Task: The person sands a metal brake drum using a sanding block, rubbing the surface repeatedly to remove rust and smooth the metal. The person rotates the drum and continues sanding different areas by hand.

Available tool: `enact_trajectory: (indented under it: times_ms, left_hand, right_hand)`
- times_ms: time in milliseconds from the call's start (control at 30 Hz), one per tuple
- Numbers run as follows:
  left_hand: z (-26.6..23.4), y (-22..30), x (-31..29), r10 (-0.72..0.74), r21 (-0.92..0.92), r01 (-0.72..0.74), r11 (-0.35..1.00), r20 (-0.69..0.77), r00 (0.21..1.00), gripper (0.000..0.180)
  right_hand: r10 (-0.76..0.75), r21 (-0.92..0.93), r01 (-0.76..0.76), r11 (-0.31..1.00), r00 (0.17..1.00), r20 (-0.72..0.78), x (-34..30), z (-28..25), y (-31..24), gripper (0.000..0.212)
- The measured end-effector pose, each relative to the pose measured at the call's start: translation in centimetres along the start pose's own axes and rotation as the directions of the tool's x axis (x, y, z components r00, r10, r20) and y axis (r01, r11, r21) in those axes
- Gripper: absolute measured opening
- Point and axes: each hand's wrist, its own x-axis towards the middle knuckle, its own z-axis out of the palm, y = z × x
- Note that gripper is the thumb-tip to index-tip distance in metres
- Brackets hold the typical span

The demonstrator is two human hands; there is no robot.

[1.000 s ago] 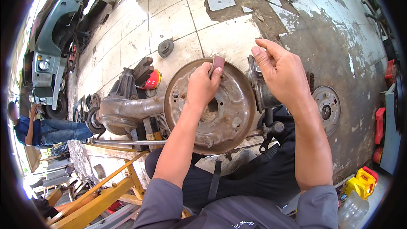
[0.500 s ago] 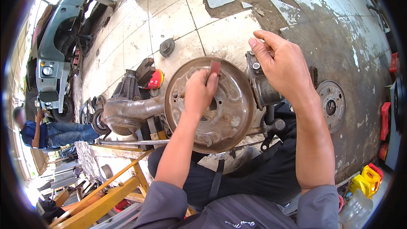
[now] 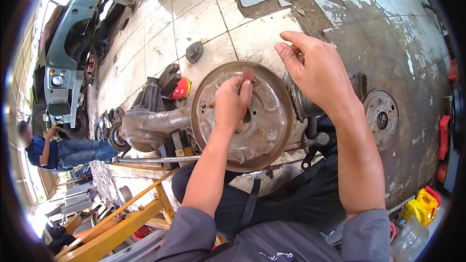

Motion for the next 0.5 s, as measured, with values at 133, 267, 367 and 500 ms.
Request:
enact_trajectory:
  times_ms: [133, 267, 367, 500]
  left_hand:
    - [0.2, 0.3, 1.3, -0.029, -0.04, 0.029, 0.999, -0.004, 1.0, 0.024]
    - [0.4, 0.9, -1.9, -0.087, -0.065, 0.085, 0.994, -0.021, 0.996, 0.024]
    - [0.5, 0.7, -1.4, -0.091, -0.041, 0.089, 0.995, -0.045, 0.995, 0.024]
    - [1.0, 0.0, 1.3, -0.061, -0.02, 0.06, 0.998, -0.082, 0.995, 0.026]
  right_hand:
    - [0.026, 0.022, -0.027, 0.999, 0.998, 0.05, -0.5, -0.2, -0.5, 0.032]
    - [-0.03, 0.0, 0.029, 1.0, 0.999, -0.014, -0.3, -0.1, 0.1, 0.03]
    - [-0.035, -0.002, 0.035, 0.999, 0.999, 0.014, -0.3, -0.1, -0.2, 0.029]
    - [0.003, 0.017, -0.003, 1.0, 0.999, 0.044, -0.7, -0.2, -0.5, 0.029]
